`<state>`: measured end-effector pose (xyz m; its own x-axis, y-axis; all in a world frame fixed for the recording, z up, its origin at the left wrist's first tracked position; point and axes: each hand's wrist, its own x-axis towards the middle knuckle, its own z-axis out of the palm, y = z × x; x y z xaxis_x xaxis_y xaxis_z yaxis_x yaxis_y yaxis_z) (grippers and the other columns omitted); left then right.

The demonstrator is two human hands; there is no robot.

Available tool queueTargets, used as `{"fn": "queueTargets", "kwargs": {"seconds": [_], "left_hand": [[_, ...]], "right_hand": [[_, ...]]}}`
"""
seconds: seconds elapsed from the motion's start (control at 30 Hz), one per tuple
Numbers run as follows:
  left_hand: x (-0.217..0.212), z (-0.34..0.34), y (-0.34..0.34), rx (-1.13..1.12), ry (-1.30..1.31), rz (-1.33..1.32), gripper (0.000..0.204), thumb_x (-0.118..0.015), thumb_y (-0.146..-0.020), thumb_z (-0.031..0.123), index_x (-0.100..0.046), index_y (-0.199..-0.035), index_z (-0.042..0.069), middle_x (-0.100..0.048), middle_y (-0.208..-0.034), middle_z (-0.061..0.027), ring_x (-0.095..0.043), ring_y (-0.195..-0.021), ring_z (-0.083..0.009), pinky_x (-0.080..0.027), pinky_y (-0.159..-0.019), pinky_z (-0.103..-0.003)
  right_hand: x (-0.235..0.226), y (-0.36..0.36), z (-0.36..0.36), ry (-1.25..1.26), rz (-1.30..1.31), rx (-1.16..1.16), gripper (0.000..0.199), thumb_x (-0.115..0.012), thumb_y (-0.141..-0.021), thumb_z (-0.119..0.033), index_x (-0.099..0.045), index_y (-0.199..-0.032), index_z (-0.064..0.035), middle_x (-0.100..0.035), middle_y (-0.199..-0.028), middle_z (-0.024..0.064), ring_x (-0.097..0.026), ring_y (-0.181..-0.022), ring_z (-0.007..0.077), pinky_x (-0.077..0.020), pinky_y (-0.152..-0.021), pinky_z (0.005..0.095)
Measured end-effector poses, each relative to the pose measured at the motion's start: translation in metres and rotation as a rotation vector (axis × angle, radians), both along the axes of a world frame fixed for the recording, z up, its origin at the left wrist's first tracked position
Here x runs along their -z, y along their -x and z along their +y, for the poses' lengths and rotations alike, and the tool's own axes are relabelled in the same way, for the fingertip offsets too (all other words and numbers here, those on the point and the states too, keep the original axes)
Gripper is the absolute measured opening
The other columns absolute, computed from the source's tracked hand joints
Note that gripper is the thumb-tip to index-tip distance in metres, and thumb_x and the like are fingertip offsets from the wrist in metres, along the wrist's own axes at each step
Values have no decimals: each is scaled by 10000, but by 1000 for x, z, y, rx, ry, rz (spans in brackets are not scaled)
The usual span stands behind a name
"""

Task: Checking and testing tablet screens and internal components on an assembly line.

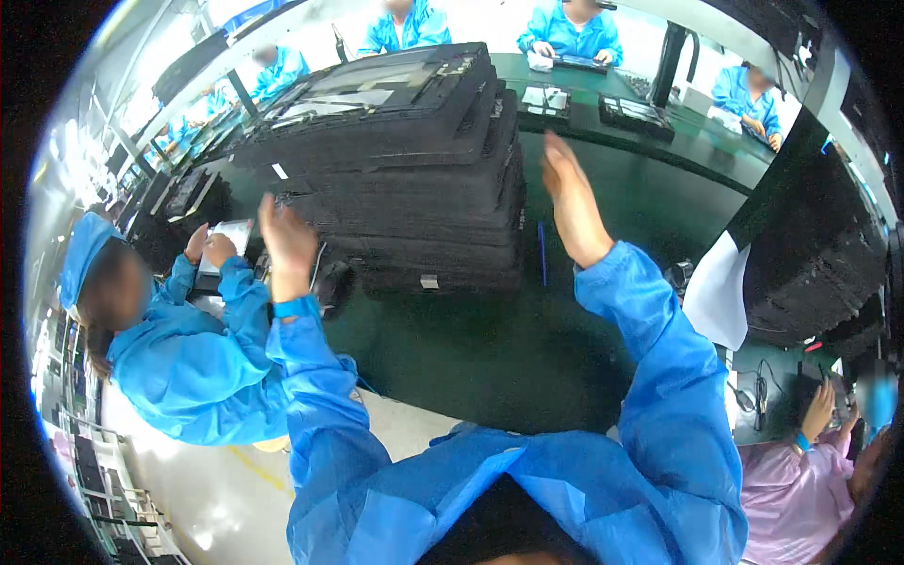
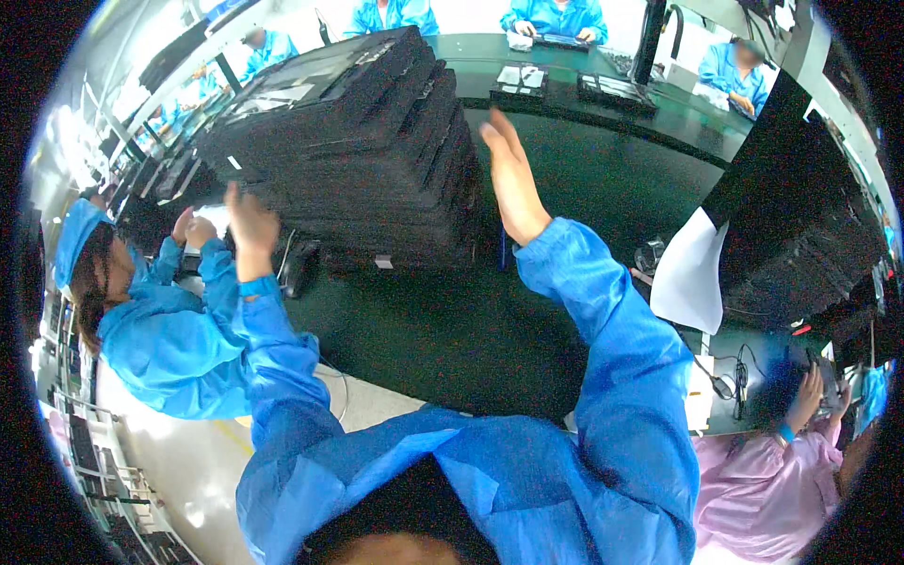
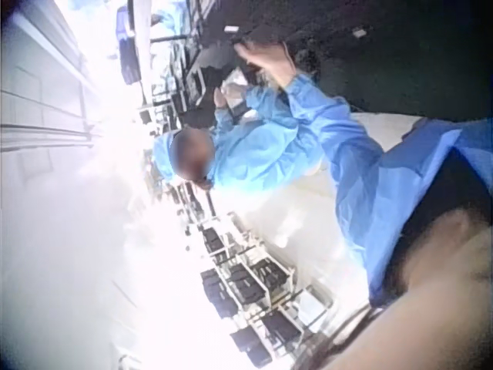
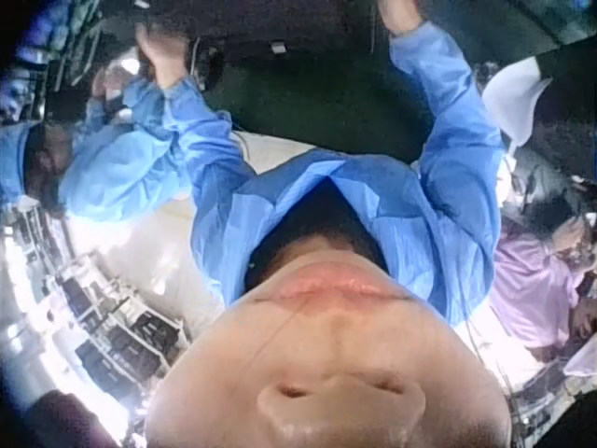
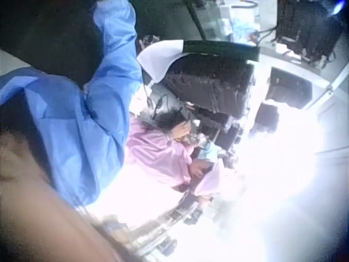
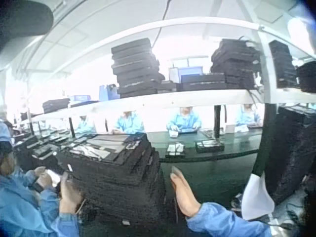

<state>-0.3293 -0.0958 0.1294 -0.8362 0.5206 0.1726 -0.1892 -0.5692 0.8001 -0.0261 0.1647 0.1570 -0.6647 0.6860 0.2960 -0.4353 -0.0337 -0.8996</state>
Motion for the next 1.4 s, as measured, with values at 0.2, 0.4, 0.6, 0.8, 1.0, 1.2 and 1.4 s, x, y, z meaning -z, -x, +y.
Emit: {"fn": "queueTargets", "kwargs": {"seconds": [0.2,0.4,0.6,0.8,1.0,1.2,1.4], "left_hand": [[-126,21,-57,-312,-63,133,493,-471,-879,477,-526,-1166,80,-558,-1159,-46,-494,-1072,-190,-354,-903,-322],[-115,30,-64,-358,-75,248,511,-494,-878,473,-522,-1219,93,-561,-1189,-27,-492,-1104,-190,-342,-943,-315],[-139,24,-78,-453,-110,511,543,-466,-901,461,-513,-1226,29,-563,-1182,-106,-515,-1103,-236,-402,-958,-395],[-129,-12,-154,-717,-144,377,621,-460,-851,522,-495,-1241,41,-526,-1243,-121,-466,-1165,-295,-351,-985,-474],[-67,-111,-193,-1113,-94,449,642,-446,-851,517,-459,-1284,43,-499,-1280,-111,-488,-1155,-262,-381,-977,-403],[1,-169,-274,-956,45,313,664,-453,-848,514,-413,-1320,48,-484,-1293,-111,-478,-1164,-256,-364,-992,-397],[75,-136,-327,-741,142,145,692,-460,-845,511,-366,-1356,53,-469,-1306,-111,-468,-1173,-250,-346,-1007,-391]], "right_hand": [[-83,23,-41,-668,111,132,569,-483,-926,-330,-325,-1373,-16,-338,-1407,173,-300,-1317,252,-208,-1082,353],[-101,25,-69,-645,-34,227,726,-448,-905,-463,-280,-1364,75,-301,-1408,235,-282,-1321,298,-205,-1078,338],[-109,10,-79,-572,330,140,670,-426,-950,-393,-259,-1341,124,-370,-1345,246,-337,-1265,284,-235,-1051,308],[-100,-46,-121,-520,530,-98,439,-537,-920,-179,-361,-1248,54,-520,-1115,141,-520,-1024,169,-430,-843,261],[-45,-67,-175,-576,460,-147,789,-548,-827,-434,-247,-1329,96,-284,-1320,263,-257,-1234,368,-201,-1007,418],[21,-103,-184,-867,348,-187,1085,-585,-713,-590,-131,-1364,150,-64,-1426,358,-36,-1339,501,-54,-1086,508],[89,-153,-186,-665,24,-243,1028,-557,-746,-539,-111,-1374,141,-45,-1438,344,-11,-1361,450,-23,-1090,481]]}}
